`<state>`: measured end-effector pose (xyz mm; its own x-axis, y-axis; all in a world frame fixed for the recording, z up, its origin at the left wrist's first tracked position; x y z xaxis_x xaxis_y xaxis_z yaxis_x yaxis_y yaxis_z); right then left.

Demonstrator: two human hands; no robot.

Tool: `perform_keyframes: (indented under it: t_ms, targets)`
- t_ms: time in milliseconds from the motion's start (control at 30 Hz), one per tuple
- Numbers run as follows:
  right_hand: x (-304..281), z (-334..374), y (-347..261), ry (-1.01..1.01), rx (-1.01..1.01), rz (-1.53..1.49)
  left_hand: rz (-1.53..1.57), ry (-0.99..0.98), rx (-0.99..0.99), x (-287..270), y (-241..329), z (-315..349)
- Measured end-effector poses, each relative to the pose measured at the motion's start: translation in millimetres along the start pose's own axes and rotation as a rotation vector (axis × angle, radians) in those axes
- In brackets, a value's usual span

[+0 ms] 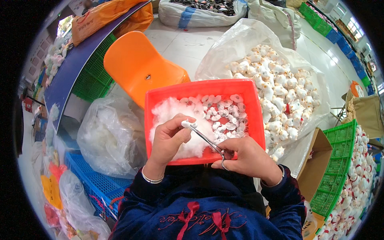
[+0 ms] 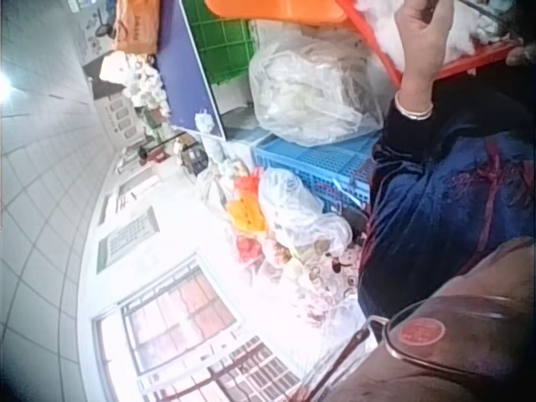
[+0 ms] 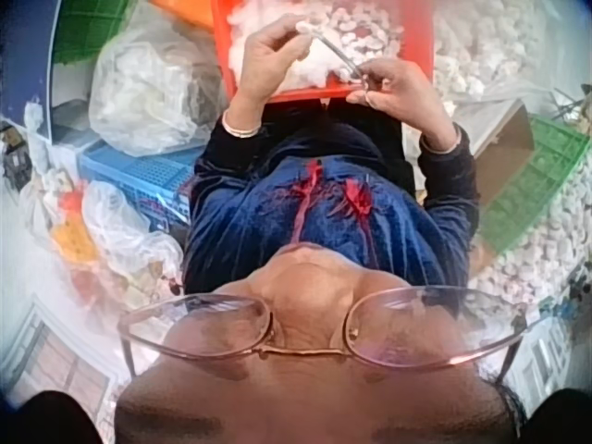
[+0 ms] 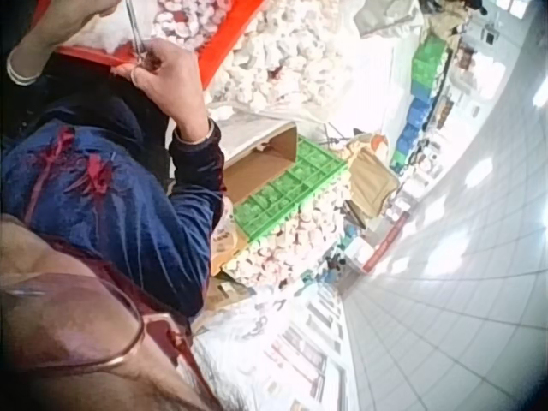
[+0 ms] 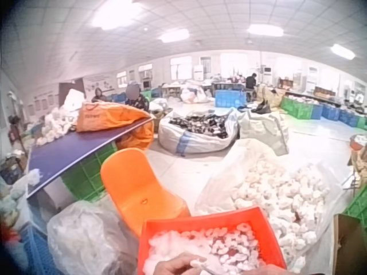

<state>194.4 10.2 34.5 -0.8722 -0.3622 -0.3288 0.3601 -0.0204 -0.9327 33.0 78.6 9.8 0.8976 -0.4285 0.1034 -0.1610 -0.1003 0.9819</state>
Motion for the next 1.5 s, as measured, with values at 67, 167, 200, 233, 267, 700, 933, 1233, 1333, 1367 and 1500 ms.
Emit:
perform_keyframes:
  t_ms: [67, 167, 200, 233, 267, 700, 933, 1233, 1333, 1367, 1500]
  targets:
    - [1.5, 0.9, 1.7, -0.021, 0.025, -0.037, -0.024, 0.005, 0.016, 0.2, 0.9, -0.4]
    - [4.5, 0.6, 3.1, -0.052, 0.032, -0.049, -0.006, -0.028, -0.045, 2.5, -2.7, 0.5]
    - [5.6, 1.1, 6.2, -0.062, 0.052, -0.065, 0.010, -0.045, -0.080, 3.8, -5.0, 1.1]
    - [6.9, 2.1, 10.1, -0.073, 0.071, -0.081, -0.017, -0.034, -0.102, 1.9, -7.8, 1.5]
    - [8.2, 2.8, 12.8, -0.084, 0.091, -0.097, -0.044, -0.023, -0.123, -0.1, -11.7, 1.8]
    - [-14.1, 3.3, -13.2, 0.241, -0.159, 0.541, -0.037, 0.085, -0.222, -8.6, -27.2, 2.5]
    - [-14.6, 4.6, -12.3, 0.255, -0.172, 0.570, -0.030, 0.071, -0.195, -6.3, -22.4, 3.1]
    - [-2.8, 0.7, -0.7, 0.164, -0.092, 0.303, -0.131, 0.125, -0.136, 4.3, -28.9, 6.0]
    - [5.1, 0.0, 10.3, 0.160, -0.027, 0.155, -0.181, 0.090, -0.152, 7.6, -30.0, 5.1]
    - [5.7, 0.2, 12.9, 0.165, -0.009, 0.127, -0.209, 0.035, -0.187, 5.5, -32.8, 3.4]
    - [-12.6, 4.9, 5.4, 0.200, -0.088, 0.395, -0.451, -0.122, -0.133, -7.4, -24.9, 1.1]
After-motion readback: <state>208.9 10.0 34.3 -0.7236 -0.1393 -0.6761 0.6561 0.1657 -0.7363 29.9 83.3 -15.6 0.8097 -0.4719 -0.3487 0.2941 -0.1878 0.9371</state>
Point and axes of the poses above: each hand's wrist, its own z-axis away from the middle knuckle, its own x-axis out of the palm, y = z × x, the point moved 10 cm from there along -z, towards the middle knuckle, and after that the axes turned 12 degrees about -z, right-handed, at the moved point
